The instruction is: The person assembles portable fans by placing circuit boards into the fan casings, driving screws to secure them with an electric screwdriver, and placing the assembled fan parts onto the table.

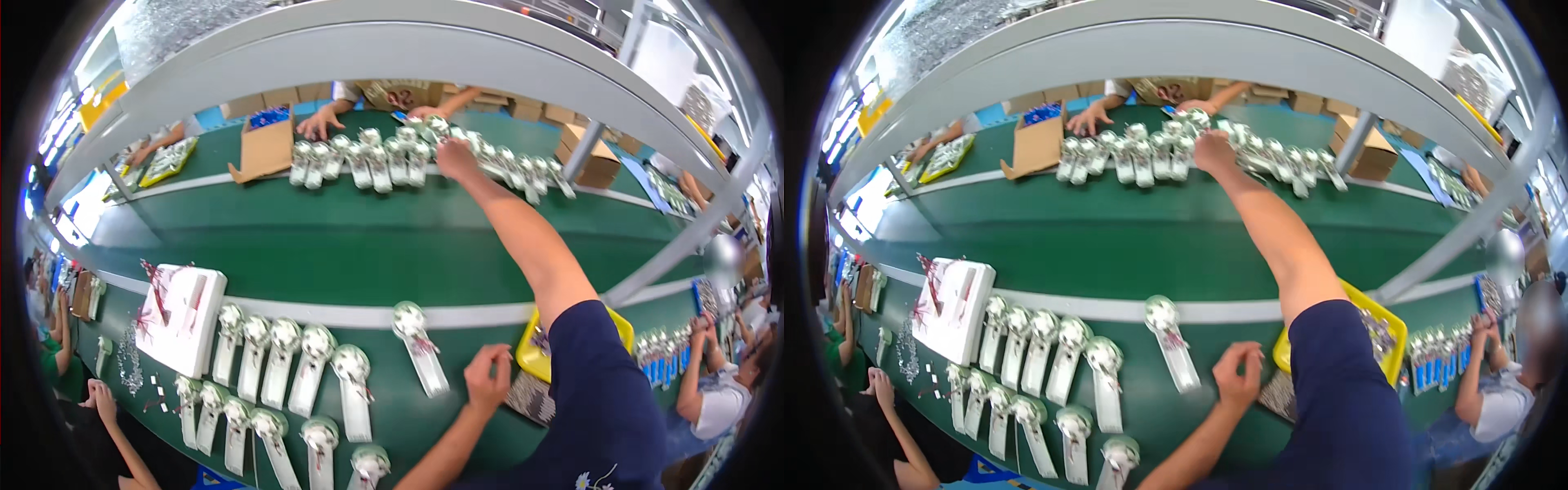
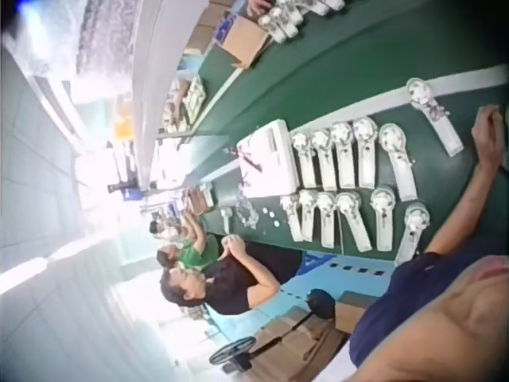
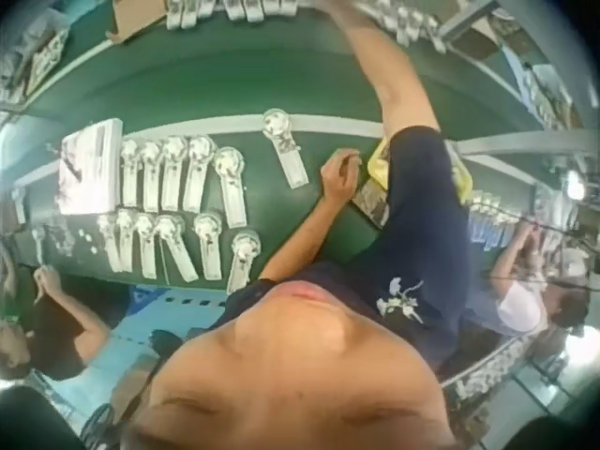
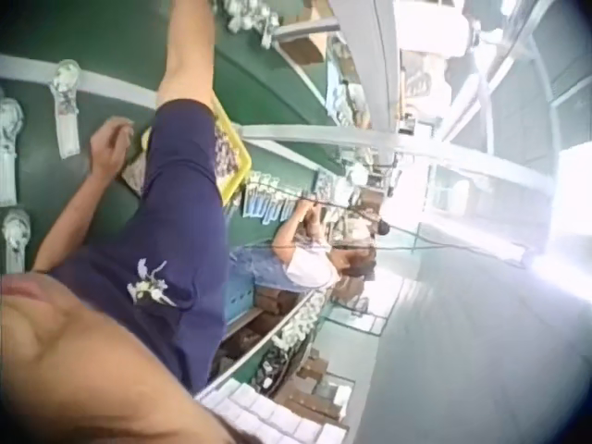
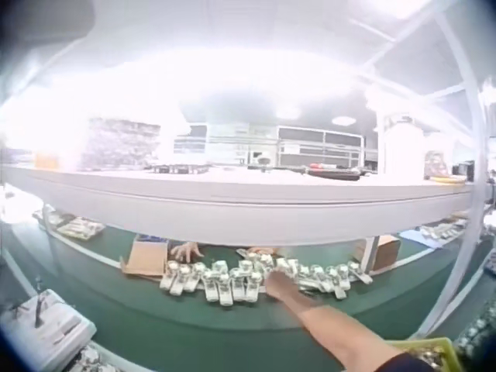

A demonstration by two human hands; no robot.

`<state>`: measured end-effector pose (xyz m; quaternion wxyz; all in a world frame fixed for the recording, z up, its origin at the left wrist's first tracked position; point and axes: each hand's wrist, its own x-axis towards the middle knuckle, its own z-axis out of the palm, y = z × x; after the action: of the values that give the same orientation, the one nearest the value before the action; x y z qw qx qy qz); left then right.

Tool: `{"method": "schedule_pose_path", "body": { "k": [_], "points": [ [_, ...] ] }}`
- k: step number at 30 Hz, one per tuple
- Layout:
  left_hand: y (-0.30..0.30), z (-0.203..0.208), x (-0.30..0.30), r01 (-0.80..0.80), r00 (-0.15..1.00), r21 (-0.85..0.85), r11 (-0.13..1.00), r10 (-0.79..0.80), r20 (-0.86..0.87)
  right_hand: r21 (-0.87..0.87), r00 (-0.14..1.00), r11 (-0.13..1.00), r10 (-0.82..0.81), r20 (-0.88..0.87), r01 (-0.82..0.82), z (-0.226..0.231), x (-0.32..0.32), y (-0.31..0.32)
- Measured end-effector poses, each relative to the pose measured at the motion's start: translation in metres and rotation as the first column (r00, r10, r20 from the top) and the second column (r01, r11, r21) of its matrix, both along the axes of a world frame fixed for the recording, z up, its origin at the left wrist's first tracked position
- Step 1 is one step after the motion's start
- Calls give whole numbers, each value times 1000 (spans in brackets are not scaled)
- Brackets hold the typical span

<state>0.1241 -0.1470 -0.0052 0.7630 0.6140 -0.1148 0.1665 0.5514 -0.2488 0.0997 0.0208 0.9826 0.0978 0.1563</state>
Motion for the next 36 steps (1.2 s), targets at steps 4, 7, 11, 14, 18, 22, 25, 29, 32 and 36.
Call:
{"method": "schedule_pose_path", "body": {
  "k": [4,7,11,14,18,22,25,29,32,36],
  "points": [
    [5,1,1,-59,998,-13,998,59,-25,518,892,761,-452,-8,391,-15,65,26],
    [3,2,-13,-77,991,-12,997,75,-112,494,918,793,-396,-29,358,-29,95,27],
    [1,-24,5,-101,973,-61,993,86,-214,497,885,755,-460,-64,428,-43,112,39],
    [-2,-34,3,-71,948,-122,990,29,-316,485,860,737,-507,-62,470,-58,132,30],
    [-3,-36,-15,-34,889,-198,980,-61,-453,455,871,750,-467,-150,480,-62,129,29],
    [0,-8,-36,6,858,-206,979,-111,-502,366,890,816,-368,-268,447,-19,75,21],
    [-6,-9,-21,0,929,-181,984,-67,-364,370,930,873,-363,59,318,-14,30,12],
    [1,-2,-1,19,959,55,998,-2,-285,531,994,842,111,9,-98,-4,-127,33],
    [7,4,7,274,952,146,951,-247,-179,616,908,744,405,-109,-258,11,-266,39],
    [8,-6,-11,389,917,209,897,-400,13,597,859,796,374,-349,-104,-9,-361,35]
  ]
}}
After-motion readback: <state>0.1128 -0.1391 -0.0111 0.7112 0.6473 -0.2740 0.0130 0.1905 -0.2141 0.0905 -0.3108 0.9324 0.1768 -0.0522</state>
